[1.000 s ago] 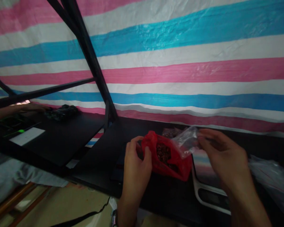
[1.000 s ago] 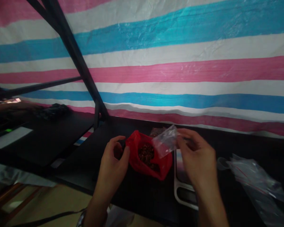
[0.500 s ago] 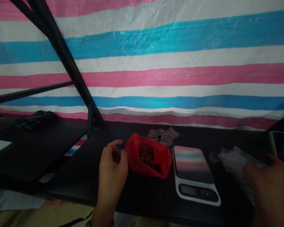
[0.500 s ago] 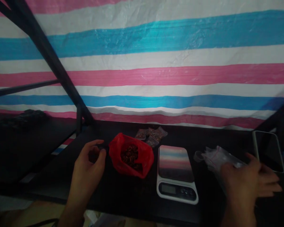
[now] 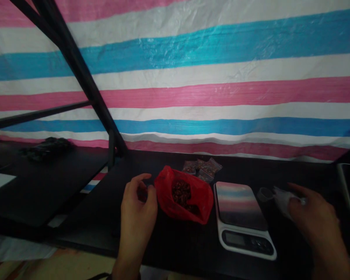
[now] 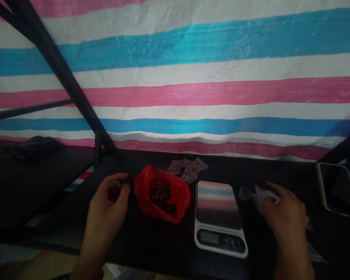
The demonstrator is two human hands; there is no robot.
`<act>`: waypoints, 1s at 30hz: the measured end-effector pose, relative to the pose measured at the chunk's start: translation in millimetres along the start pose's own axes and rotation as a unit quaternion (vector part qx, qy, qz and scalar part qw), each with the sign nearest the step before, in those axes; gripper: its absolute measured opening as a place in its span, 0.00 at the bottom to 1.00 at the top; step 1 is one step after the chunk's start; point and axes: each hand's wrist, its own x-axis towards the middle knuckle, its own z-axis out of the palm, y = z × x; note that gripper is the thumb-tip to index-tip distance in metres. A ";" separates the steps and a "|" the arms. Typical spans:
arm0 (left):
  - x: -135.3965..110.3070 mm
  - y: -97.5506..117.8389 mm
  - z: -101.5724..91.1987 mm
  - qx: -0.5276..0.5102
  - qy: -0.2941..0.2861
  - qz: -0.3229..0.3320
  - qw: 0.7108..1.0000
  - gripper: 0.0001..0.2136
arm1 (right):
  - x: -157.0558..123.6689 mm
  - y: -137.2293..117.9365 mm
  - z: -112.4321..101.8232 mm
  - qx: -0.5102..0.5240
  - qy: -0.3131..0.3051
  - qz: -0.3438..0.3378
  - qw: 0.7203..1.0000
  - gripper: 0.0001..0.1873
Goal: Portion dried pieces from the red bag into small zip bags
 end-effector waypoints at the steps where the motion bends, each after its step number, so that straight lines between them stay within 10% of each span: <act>1: -0.2 0.9 0.0 -0.002 0.000 0.000 1.000 0.17 | -1.0 -15.3 0.3 0.008 0.014 -0.011 1.000 0.28; 5: -2.2 5.3 1.0 -0.017 0.007 0.019 1.000 0.14 | -17.5 -95.8 17.5 0.135 -0.039 -0.161 0.977 0.24; 11: -18.2 14.0 11.4 -0.004 -0.022 0.125 0.992 0.10 | -44.4 -172.6 44.6 0.049 -0.155 -0.146 0.976 0.16; 20: -43.6 17.7 27.4 0.046 -0.237 0.277 0.930 0.15 | -35.8 -197.6 50.8 -0.006 -0.207 -0.050 0.977 0.15; 30: -31.4 11.5 5.8 0.274 -0.327 0.108 0.898 0.21 | -33.0 -203.5 54.0 0.051 -0.221 -0.032 0.973 0.17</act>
